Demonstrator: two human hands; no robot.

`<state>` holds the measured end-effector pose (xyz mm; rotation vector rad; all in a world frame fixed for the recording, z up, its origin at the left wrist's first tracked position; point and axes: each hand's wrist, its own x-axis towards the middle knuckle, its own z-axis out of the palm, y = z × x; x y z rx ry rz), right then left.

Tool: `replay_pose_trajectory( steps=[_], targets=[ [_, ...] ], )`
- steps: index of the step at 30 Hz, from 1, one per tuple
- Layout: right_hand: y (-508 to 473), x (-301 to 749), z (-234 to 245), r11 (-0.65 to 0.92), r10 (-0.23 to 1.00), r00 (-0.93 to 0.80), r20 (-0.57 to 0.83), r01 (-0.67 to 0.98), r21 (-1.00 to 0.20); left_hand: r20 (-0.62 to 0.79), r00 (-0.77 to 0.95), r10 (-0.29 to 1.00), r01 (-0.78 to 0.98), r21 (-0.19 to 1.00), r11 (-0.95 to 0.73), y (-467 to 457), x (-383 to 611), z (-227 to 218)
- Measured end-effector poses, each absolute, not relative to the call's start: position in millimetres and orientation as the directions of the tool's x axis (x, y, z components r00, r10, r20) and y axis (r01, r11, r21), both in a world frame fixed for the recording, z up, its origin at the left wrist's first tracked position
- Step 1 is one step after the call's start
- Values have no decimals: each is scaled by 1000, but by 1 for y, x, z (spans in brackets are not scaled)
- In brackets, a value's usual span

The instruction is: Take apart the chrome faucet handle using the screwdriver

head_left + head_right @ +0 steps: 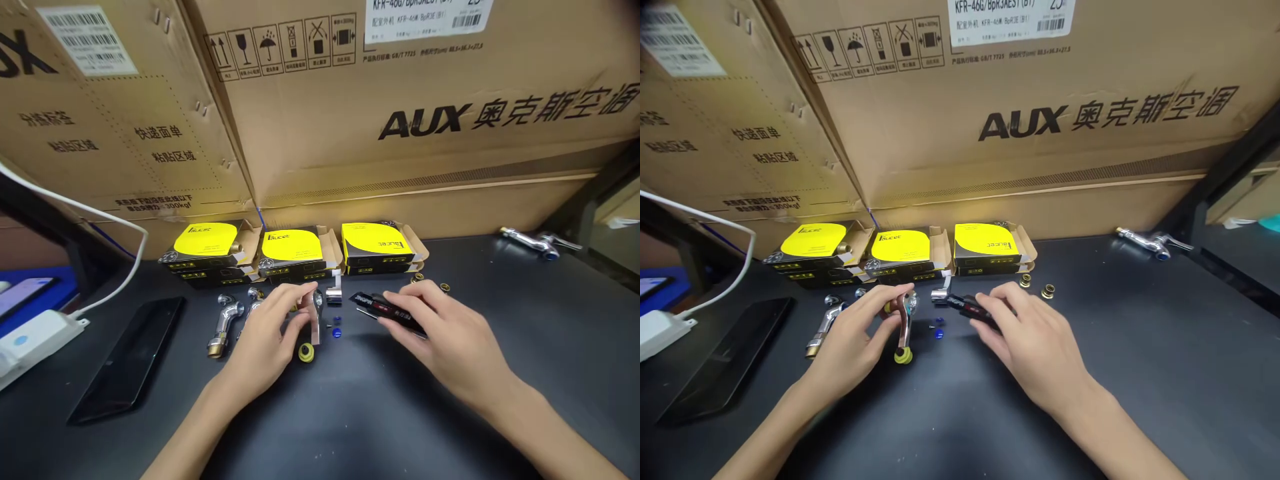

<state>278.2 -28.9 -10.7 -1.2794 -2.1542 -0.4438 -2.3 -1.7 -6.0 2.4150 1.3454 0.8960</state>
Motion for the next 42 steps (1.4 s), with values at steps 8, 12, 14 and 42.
replay_pose_trajectory(
  steps=[8,12,14,42],
  targets=[
    [-16,307,-36,302,862,-335,381,942,144,372,415,830,675,485,-555,-4,1,-4],
    [-21,304,-33,313,863,-317,393,947,76,367,405,837,674,499,-545,-5,2,-4],
    [-27,301,-32,350,859,-333,389,936,29,380,404,832,670,497,-552,-5,1,-3],
    [-39,267,3,551,719,-409,562,828,-101,418,483,769,632,441,-637,-3,-2,-8]
  ],
)
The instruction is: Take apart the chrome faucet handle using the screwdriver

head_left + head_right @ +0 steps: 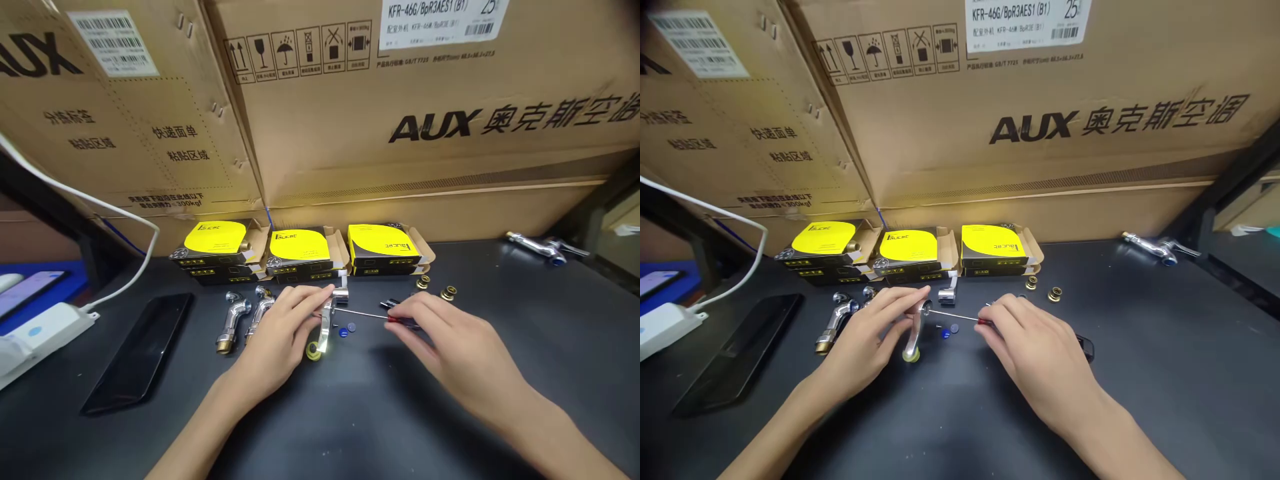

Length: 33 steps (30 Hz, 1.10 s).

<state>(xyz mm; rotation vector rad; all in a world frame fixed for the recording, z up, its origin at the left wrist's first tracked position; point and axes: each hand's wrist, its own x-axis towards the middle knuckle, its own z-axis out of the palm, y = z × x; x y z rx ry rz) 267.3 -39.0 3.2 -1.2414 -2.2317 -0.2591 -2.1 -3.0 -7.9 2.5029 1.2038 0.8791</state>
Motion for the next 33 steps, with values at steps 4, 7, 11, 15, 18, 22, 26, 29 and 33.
replay_pose_trajectory(
  steps=[4,7,11,15,18,22,26,29,33],
  targets=[
    [-39,265,3,567,709,-393,586,811,-142,420,488,765,633,433,-642,-2,-3,-9],
    [-40,265,0,581,690,-386,612,800,-150,409,485,773,631,448,-633,-2,-4,-9],
    [-40,263,-2,561,759,-391,520,799,-217,408,470,782,625,472,-622,-4,-3,-7],
    [-38,255,6,450,893,-391,224,741,-499,471,530,705,566,423,-708,-7,-1,-5],
    [-36,247,13,410,896,-425,132,671,-618,523,572,632,545,333,-769,-8,-1,-5],
    [-31,241,5,439,895,-406,187,722,-535,540,578,612,547,301,-782,-8,-4,-3],
    [-27,242,-12,609,719,-476,507,783,-127,461,607,648,537,364,-761,-12,-8,2],
    [-27,243,-14,645,521,-574,631,749,148,366,625,689,559,407,-723,-14,-10,5],
    [-28,241,-5,604,425,-592,685,749,273,349,604,716,576,430,-695,-15,-11,7]
  ],
)
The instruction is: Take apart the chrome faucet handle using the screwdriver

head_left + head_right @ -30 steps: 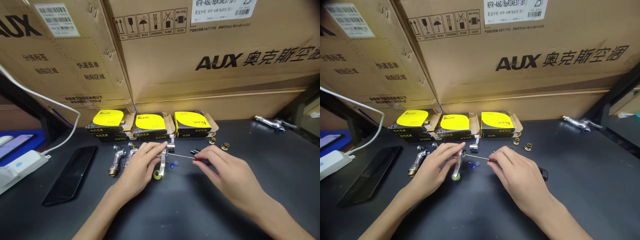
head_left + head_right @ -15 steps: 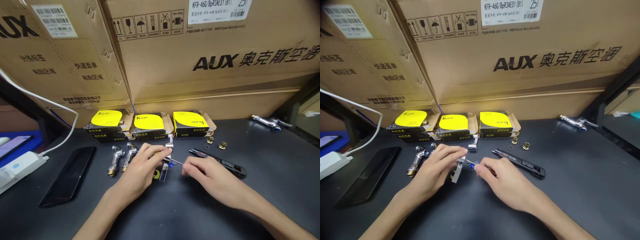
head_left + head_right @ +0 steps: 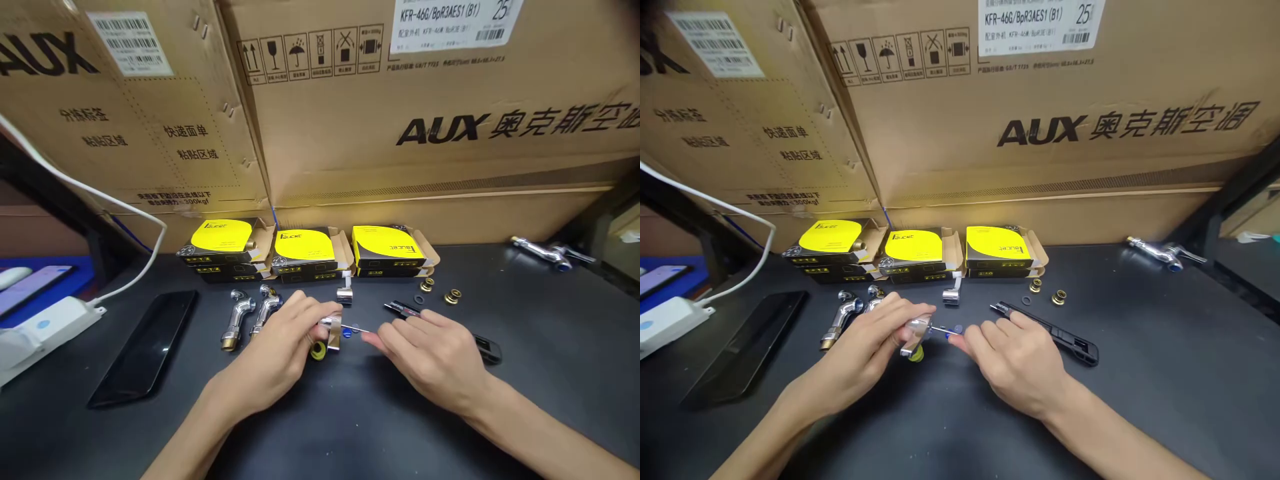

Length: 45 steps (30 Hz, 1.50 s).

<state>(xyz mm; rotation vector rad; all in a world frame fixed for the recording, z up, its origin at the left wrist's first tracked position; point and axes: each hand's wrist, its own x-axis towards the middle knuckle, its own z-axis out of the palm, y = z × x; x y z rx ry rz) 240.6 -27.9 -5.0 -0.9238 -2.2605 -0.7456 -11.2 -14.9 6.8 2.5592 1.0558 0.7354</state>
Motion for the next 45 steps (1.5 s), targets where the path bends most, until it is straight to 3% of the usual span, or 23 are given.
replay_pose_trajectory(
  steps=[2,4,5,7,9,12,13,15,18,20,22,25,27,30,32,34,36,38,40,42,44,45],
  targets=[
    [-26,240,0,609,519,-535,667,779,151,401,582,707,573,415,-707,-14,-10,7],
    [-23,241,7,601,746,-461,481,777,-189,494,570,657,563,347,-750,-12,-8,7],
    [-22,242,10,541,840,-454,296,738,-403,539,577,614,557,289,-778,-12,-7,7],
    [-20,245,16,304,852,-517,-84,618,-725,607,609,510,530,167,-831,-13,-4,7],
    [-21,246,20,114,787,-558,-264,551,-826,638,635,435,502,87,-861,-16,-1,7],
    [-25,241,18,83,855,-443,-269,630,-772,650,637,416,496,68,-866,-19,0,7],
    [-26,239,15,143,893,-403,-202,678,-721,644,634,427,507,70,-859,-20,0,7],
    [-27,236,9,352,924,-376,71,761,-545,627,628,461,537,80,-840,-20,-2,6],
    [-26,236,3,583,700,-458,549,810,-67,578,616,536,557,162,-815,-21,-2,4],
    [-26,237,3,549,520,-515,682,813,196,522,600,606,554,274,-786,-24,-1,4],
    [-26,238,4,498,451,-547,705,810,309,443,554,705,573,411,-709,-27,2,6],
    [-27,234,3,493,437,-555,707,806,328,275,455,847,628,576,-524,-31,2,12],
    [-27,230,0,504,431,-550,715,805,315,198,417,887,642,626,-442,-30,0,14],
    [-25,227,-1,519,536,-491,687,833,191,251,450,857,627,594,-504,-24,-3,13],
    [-22,230,4,536,745,-429,512,841,-75,381,518,766,584,497,-642,-21,-2,10],
    [-18,237,12,454,885,-443,139,762,-462,494,578,650,530,379,-759,-20,-1,7],
    [-16,243,20,259,801,-568,-187,611,-748,551,621,557,492,279,-824,-20,0,5],
    [-17,246,23,125,710,-634,-307,542,-831,562,658,500,479,199,-855,-21,1,3],
    [-21,245,19,140,761,-579,-292,586,-798,561,670,486,495,150,-856,-22,1,1],
    [-27,241,12,284,867,-482,-128,689,-667,551,658,512,516,165,-841,-21,0,0],
    [-31,237,5,491,871,-442,213,781,-386,533,639,554,501,259,-826,-21,1,0],
    [-32,236,3,557,798,-453,397,807,-199,519,622,586,490,325,-809,-22,1,1]
  ],
)
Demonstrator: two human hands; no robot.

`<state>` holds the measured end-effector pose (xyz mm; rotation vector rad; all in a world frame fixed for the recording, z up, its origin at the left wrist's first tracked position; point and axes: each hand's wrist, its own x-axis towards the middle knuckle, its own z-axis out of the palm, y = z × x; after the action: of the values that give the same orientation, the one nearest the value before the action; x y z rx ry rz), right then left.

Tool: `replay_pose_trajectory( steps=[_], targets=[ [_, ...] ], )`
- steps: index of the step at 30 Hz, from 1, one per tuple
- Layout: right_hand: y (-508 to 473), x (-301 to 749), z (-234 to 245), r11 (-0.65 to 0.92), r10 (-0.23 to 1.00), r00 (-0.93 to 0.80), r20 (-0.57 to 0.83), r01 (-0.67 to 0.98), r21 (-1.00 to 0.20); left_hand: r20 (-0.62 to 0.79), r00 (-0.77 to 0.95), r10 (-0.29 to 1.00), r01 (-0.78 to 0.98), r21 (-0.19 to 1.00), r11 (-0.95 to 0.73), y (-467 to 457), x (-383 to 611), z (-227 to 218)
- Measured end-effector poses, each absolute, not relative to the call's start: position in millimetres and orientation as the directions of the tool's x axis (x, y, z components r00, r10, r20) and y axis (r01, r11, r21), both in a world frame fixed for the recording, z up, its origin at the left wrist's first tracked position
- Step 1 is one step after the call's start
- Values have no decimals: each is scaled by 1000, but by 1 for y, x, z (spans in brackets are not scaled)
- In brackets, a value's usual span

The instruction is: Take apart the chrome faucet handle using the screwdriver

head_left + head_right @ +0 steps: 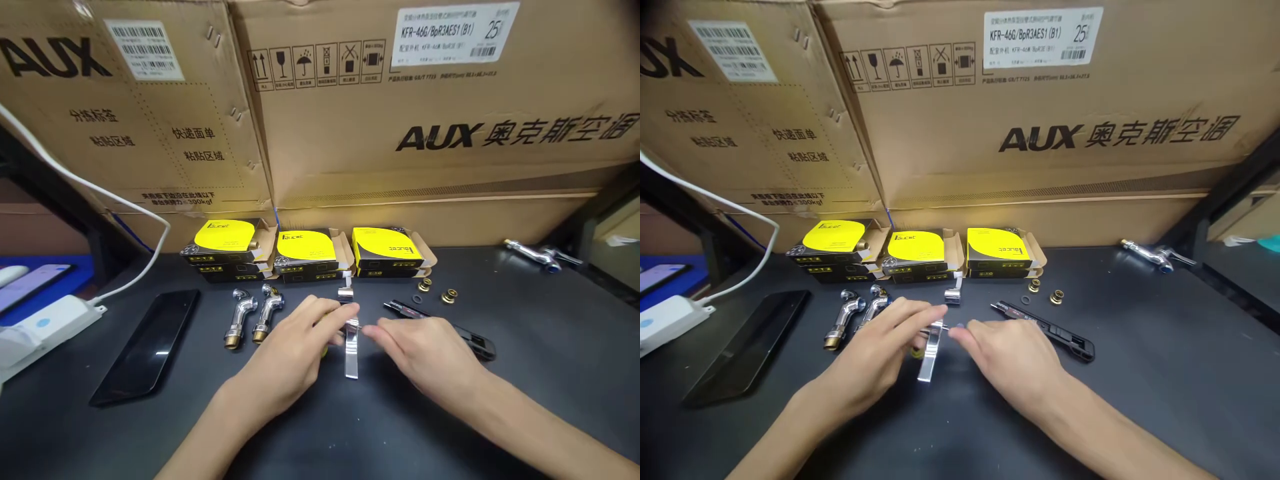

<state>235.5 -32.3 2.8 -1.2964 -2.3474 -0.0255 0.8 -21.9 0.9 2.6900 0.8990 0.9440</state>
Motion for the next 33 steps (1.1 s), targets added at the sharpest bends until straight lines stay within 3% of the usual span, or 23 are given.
replay_pose_trajectory(
  steps=[1,3,5,6,8,10,11,12,14,15,17,19,22,24,25,27,31,33],
  targets=[
    [-33,234,1,576,688,-476,547,817,-14,502,594,629,488,398,-777,-23,1,2],
    [-33,233,1,533,490,-527,694,811,240,442,520,731,511,525,-681,-25,2,5],
    [-32,232,3,508,449,-536,715,811,290,368,471,802,545,593,-593,-26,3,8],
    [-32,232,6,521,500,-511,699,822,229,348,478,806,546,601,-583,-26,3,9],
    [-30,233,13,565,722,-440,534,820,-90,363,535,763,513,578,-635,-25,3,10],
    [-28,235,21,423,882,-464,83,702,-573,427,588,687,462,520,-718,-23,2,9],
    [-27,237,25,266,829,-541,-143,607,-749,464,606,646,440,481,-758,-22,1,9],
    [-26,239,28,95,737,-603,-305,540,-837,497,619,608,425,439,-791,-21,0,8],
    [-25,240,29,-70,650,-649,-395,467,-882,529,643,554,416,366,-832,-20,-2,7],
    [-25,240,27,-36,683,-632,-368,474,-880,525,653,547,417,354,-837,-20,-3,7],
    [-27,238,21,207,817,-544,-192,587,-783,474,659,584,428,403,-809,-20,-4,5],
    [-30,235,14,467,877,-464,128,755,-461,411,634,655,445,498,-744,-20,-3,5],
    [-32,232,5,564,649,-536,540,815,131,266,539,799,515,647,-563,-22,-2,7],
    [-32,231,3,538,504,-600,622,781,317,167,489,856,547,706,-450,-22,-1,9],
    [-32,230,3,532,481,-608,632,775,340,145,481,865,553,716,-427,-22,-2,11],
    [-31,229,5,542,524,-577,627,793,277,176,487,856,545,704,-455,-20,-3,13],
    [-30,228,11,582,764,-497,411,806,-107,281,503,817,513,664,-544,-16,-6,13],
    [-29,228,11,587,797,-501,337,773,-238,301,509,806,516,643,-566,-15,-7,12]
  ],
)
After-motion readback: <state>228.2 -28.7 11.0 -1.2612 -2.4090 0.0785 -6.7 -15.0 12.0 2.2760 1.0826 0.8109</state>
